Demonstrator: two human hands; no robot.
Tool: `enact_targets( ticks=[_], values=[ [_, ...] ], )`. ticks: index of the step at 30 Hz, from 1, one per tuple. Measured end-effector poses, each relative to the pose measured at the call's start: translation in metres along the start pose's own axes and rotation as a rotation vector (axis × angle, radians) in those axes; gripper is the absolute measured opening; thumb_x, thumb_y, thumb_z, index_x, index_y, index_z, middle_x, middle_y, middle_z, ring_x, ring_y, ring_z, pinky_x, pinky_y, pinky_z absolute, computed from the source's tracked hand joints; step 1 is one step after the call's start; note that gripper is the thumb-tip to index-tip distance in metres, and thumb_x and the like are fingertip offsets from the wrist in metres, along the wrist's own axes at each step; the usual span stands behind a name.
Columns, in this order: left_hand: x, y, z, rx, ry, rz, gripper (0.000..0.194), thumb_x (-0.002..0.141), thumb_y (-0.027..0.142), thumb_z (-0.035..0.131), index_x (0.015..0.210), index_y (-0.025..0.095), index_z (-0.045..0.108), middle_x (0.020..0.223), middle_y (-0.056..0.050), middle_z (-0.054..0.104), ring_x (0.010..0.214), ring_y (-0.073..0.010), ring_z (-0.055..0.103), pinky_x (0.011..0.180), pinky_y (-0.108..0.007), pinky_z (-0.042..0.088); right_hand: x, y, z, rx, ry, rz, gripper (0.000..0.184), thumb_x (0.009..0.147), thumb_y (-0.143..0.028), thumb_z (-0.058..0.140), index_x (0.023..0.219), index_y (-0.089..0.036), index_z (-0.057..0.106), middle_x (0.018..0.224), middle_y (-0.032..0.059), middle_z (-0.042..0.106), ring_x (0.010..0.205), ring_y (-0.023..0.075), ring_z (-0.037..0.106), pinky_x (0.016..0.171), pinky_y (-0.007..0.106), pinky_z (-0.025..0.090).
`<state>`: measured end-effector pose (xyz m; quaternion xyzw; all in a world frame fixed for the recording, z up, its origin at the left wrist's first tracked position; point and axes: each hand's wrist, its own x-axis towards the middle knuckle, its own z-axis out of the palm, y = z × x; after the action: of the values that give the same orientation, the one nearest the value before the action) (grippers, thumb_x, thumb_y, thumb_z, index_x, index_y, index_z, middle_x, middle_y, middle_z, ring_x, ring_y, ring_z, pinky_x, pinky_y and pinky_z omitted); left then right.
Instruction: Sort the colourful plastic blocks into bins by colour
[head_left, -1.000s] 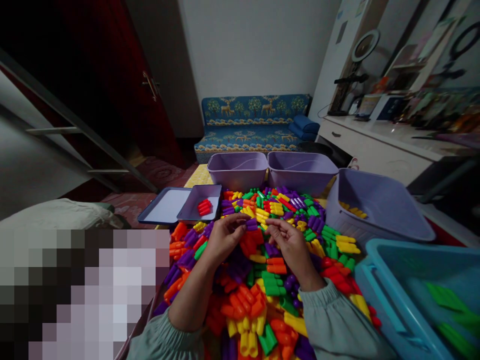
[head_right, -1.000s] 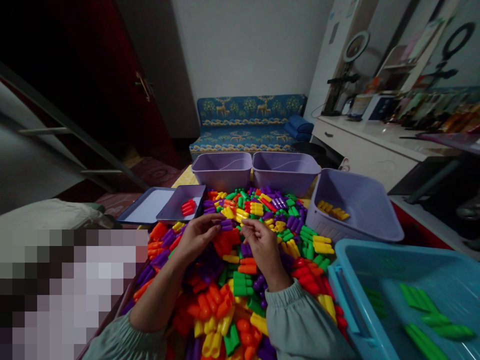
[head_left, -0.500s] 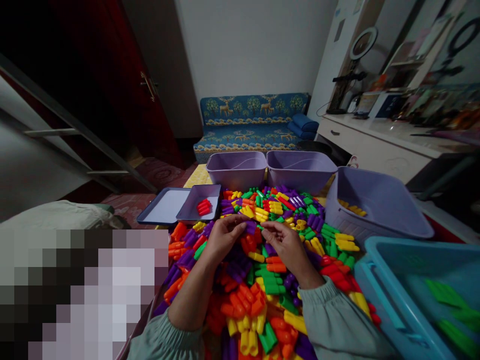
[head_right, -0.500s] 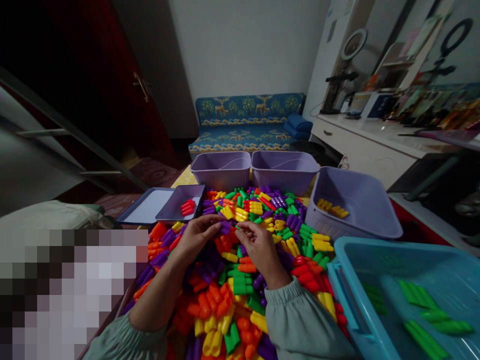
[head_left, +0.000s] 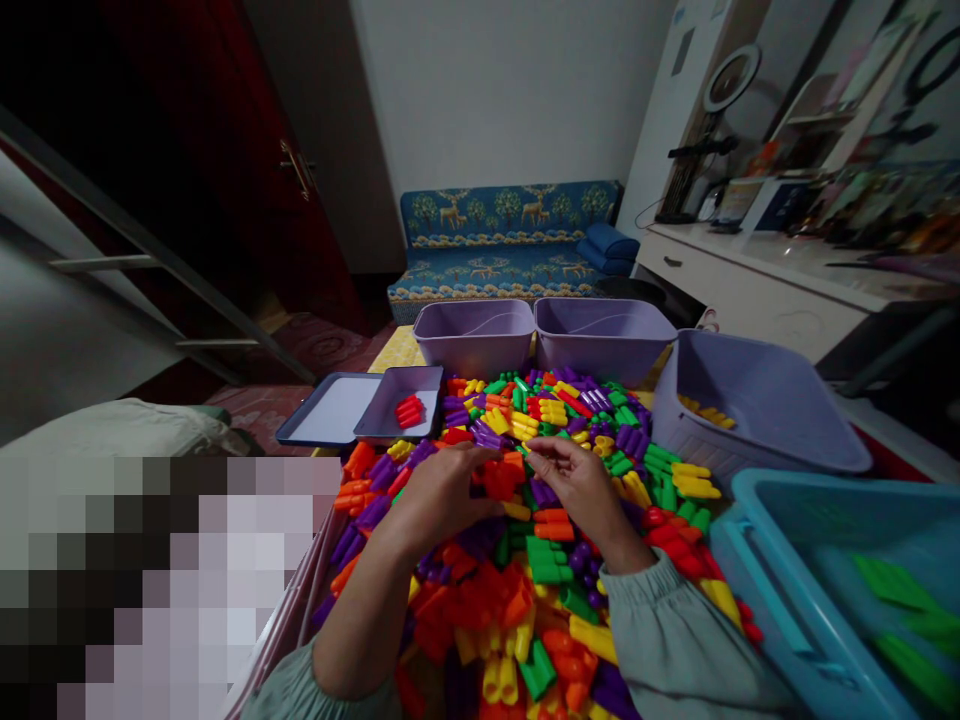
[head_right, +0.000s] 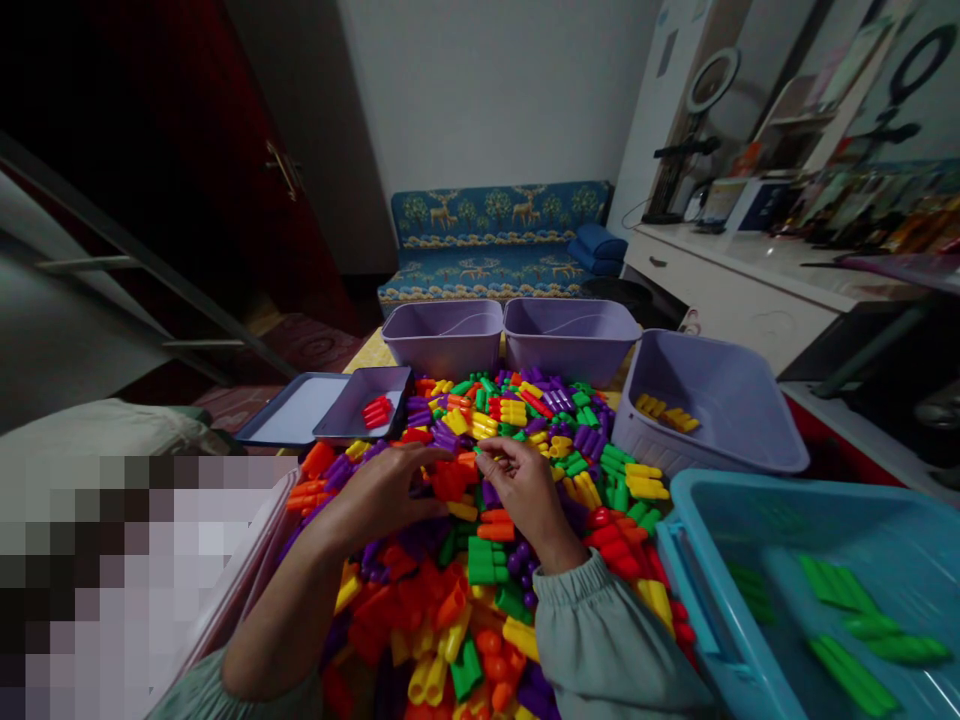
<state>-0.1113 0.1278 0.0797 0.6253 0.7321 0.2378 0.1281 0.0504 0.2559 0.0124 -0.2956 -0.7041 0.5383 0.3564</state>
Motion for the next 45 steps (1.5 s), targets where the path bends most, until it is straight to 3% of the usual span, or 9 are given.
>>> enact_targets(
  ticks=[3,7,12,19,30,38,42,45],
  values=[
    [0.003,0.001,0.009,-0.076,0.011,0.012,0.048,0.071,0.024,0.075,0.118,0.021,0.067,0.098,-0.008,0.073,0.089,-0.0248,0.067,0.074,-0.031,0.047,-0.002,-0.001,0.002,-0.002,-0.02,-0.015,0.03,0.081,-0.043,0.067,0.098,-0.018,0.071,0.095,0.0087,0.073,0.082,0.0223,0.068,0.072,0.034,0.056],
    [0.013,-0.007,0.018,-0.375,0.103,-0.003,0.035,0.073,0.02,0.071,0.108,0.018,0.068,0.083,-0.004,0.07,0.076,-0.0186,0.064,0.067,-0.026,0.046,-0.004,-0.006,0.003,-0.003,-0.051,-0.044,0.028,0.084,-0.043,0.065,0.099,-0.02,0.071,0.095,0.0074,0.073,0.081,0.0209,0.067,0.07,0.032,0.055],
    [0.022,-0.015,0.03,-0.897,0.137,-0.087,0.045,0.074,0.032,0.074,0.115,0.015,0.066,0.097,-0.009,0.072,0.089,-0.0211,0.067,0.078,-0.029,0.05,-0.005,-0.011,0.004,0.051,-0.105,-0.068,0.03,0.082,-0.04,0.069,0.104,-0.021,0.07,0.097,0.0053,0.072,0.082,0.0196,0.066,0.072,0.031,0.054],
    [0.027,-0.014,0.039,-1.199,0.179,-0.174,0.056,0.057,0.032,0.089,0.106,0.015,0.068,0.085,-0.004,0.072,0.078,-0.0162,0.067,0.072,-0.025,0.052,-0.007,-0.009,0.004,0.077,-0.12,-0.03,0.028,0.08,-0.033,0.07,0.104,-0.02,0.067,0.09,0.0032,0.071,0.078,0.0186,0.066,0.069,0.029,0.053],
    [0.027,-0.011,0.041,-1.101,0.225,-0.188,0.047,0.061,0.048,0.084,0.088,0.013,0.072,0.082,-0.006,0.075,0.074,-0.018,0.068,0.072,-0.029,0.054,-0.009,-0.016,0.002,0.117,-0.18,-0.026,0.03,0.083,-0.04,0.067,0.104,-0.019,0.067,0.098,0.005,0.072,0.087,0.0206,0.067,0.076,0.03,0.054],
    [0.025,-0.012,0.047,-0.83,0.306,-0.1,0.027,0.075,0.031,0.072,0.095,0.013,0.072,0.087,-0.007,0.072,0.076,-0.0166,0.066,0.068,-0.025,0.052,-0.006,-0.016,0.002,0.09,-0.111,-0.003,0.024,0.081,-0.038,0.066,0.096,-0.019,0.068,0.089,0.0035,0.071,0.08,0.0181,0.066,0.069,0.028,0.053],
    [0.024,-0.011,0.047,-0.732,0.295,-0.09,0.03,0.078,0.029,0.067,0.104,0.013,0.071,0.092,-0.008,0.072,0.081,-0.0181,0.066,0.07,-0.026,0.053,-0.006,-0.012,0.003,0.091,-0.07,0.025,0.023,0.08,-0.038,0.066,0.094,-0.019,0.066,0.08,0.0019,0.068,0.069,0.0161,0.064,0.06,0.026,0.051],
    [0.024,-0.011,0.046,-0.691,0.284,-0.083,0.03,0.079,0.028,0.066,0.104,0.014,0.072,0.091,-0.008,0.072,0.081,-0.019,0.066,0.07,-0.027,0.052,-0.006,-0.01,0.005,0.048,-0.088,-0.028,0.021,0.08,-0.036,0.067,0.093,-0.019,0.066,0.082,0.0023,0.069,0.074,0.0169,0.065,0.065,0.027,0.053]
  ],
)
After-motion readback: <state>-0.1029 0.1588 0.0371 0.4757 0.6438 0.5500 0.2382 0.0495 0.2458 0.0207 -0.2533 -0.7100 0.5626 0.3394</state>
